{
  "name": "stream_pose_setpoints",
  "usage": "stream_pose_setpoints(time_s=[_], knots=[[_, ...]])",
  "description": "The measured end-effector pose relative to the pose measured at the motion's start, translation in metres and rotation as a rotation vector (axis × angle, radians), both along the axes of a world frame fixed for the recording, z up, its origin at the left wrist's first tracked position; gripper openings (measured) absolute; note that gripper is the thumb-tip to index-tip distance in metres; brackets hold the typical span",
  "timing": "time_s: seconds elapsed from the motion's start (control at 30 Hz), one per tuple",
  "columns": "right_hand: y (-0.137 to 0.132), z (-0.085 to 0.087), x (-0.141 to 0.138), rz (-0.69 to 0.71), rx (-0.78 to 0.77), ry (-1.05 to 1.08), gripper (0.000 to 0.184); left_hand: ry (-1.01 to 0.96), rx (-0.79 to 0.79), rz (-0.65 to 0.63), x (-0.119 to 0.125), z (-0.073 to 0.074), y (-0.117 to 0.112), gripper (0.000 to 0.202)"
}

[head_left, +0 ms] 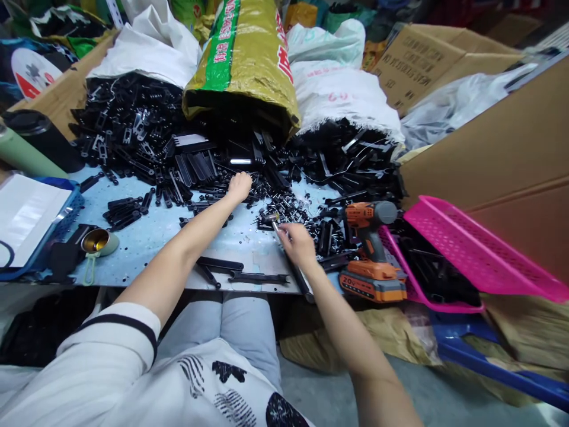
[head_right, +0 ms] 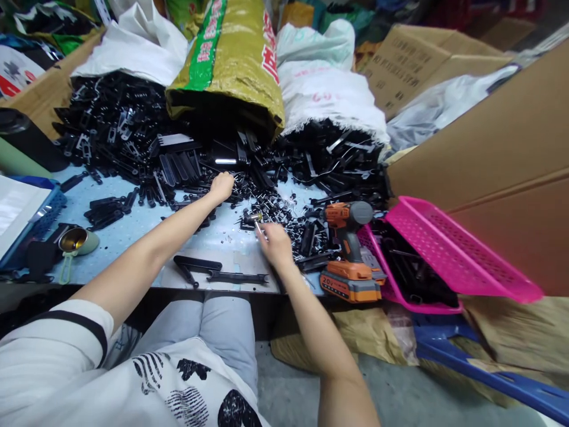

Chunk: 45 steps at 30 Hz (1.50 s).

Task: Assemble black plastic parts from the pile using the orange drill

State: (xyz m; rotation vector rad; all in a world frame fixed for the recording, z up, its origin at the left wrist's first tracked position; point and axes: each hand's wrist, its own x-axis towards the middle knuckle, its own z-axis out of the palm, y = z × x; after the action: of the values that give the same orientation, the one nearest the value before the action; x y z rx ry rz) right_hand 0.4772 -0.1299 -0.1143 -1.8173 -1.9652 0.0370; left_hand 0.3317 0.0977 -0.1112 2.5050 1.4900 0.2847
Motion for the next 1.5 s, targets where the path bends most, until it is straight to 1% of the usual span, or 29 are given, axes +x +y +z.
stream_pose_setpoints(time_s=[0.03, 0.1, 0.13, 0.2, 0.27, 0.33, 0.43, 0.5, 0.57, 0.67, 0.73, 0.87, 0.93, 1.03, 1.1, 1.17, 1.23, 1.3, 1.33, 1.4, 1.5], knots=[[0.023, 0.0, 0.015, -0.109, -0.006, -0.001, 0.032, -0.036, 0.032, -0.004, -0.003, 0.002, -0.003, 0.022], [0.069, -0.003, 0.042, -0.247, -0.099, -0.003, 0.03, -0.156, 0.107, -0.031, -0.016, 0.008, -0.016, 0.021], [0.09, -0.006, 0.052, -0.279, -0.157, 0.0, 0.029, -0.238, 0.142, -0.049, -0.026, 0.013, -0.027, 0.02], [0.123, -0.013, 0.066, -0.292, -0.271, 0.02, 0.029, -0.417, 0.183, -0.073, -0.054, 0.021, -0.055, 0.018], [0.142, -0.019, 0.072, -0.29, -0.347, 0.04, 0.03, -0.596, 0.195, -0.062, -0.09, 0.025, -0.091, 0.018], [0.15, -0.022, 0.073, -0.298, -0.373, 0.035, 0.029, -0.703, 0.166, -0.006, -0.13, 0.021, -0.13, 0.021], [0.146, -0.025, 0.07, -0.306, -0.342, -0.013, 0.028, -0.779, 0.11, 0.148, -0.18, 0.003, -0.182, 0.025], [0.138, -0.025, 0.066, -0.308, -0.316, -0.044, 0.027, -0.785, 0.095, 0.213, -0.199, -0.012, -0.206, 0.025], [0.129, -0.024, 0.059, -0.309, -0.277, -0.068, 0.026, -0.763, 0.129, 0.22, -0.207, -0.024, -0.22, 0.025], [0.113, -0.02, 0.049, -0.278, -0.206, -0.063, 0.021, -0.695, 0.261, 0.176, -0.209, -0.035, -0.226, 0.025], [0.102, -0.018, 0.044, -0.241, -0.197, -0.053, 0.016, -0.624, 0.314, 0.112, -0.21, -0.038, -0.226, 0.024], [0.083, -0.012, 0.039, -0.194, -0.216, -0.041, 0.015, -0.437, 0.305, -0.108, -0.216, -0.044, -0.227, 0.025], [0.078, -0.008, 0.032, -0.159, -0.194, -0.006, 0.019, -0.386, 0.285, -0.163, -0.22, -0.046, -0.228, 0.026], [0.082, -0.005, 0.008, -0.058, -0.167, 0.024, 0.023, -0.388, 0.275, -0.181, -0.222, -0.05, -0.23, 0.029], [0.092, -0.005, -0.017, 0.029, -0.163, -0.027, 0.025, -0.402, 0.295, -0.173, -0.221, -0.053, -0.232, 0.029], [0.106, -0.005, -0.044, 0.104, -0.197, -0.111, 0.027, -0.411, 0.331, -0.143, -0.219, -0.054, -0.234, 0.028], [0.118, -0.004, -0.066, 0.143, -0.251, -0.162, 0.027, -0.422, 0.364, -0.118, -0.217, -0.054, -0.236, 0.027], [0.121, 0.0, -0.078, 0.139, -0.28, -0.168, 0.026, -0.434, 0.366, -0.113, -0.217, -0.053, -0.238, 0.028], [0.116, 0.004, -0.082, 0.124, -0.267, -0.13, 0.026, -0.436, 0.358, -0.116, -0.216, -0.053, -0.239, 0.028], [0.094, 0.011, -0.084, 0.109, -0.207, 0.041, 0.026, -0.431, 0.338, -0.115, -0.217, -0.052, -0.239, 0.029], [0.035, 0.018, -0.085, 0.158, -0.147, 0.382, 0.024, -0.424, 0.336, -0.097, -0.218, -0.054, -0.239, 0.03]])
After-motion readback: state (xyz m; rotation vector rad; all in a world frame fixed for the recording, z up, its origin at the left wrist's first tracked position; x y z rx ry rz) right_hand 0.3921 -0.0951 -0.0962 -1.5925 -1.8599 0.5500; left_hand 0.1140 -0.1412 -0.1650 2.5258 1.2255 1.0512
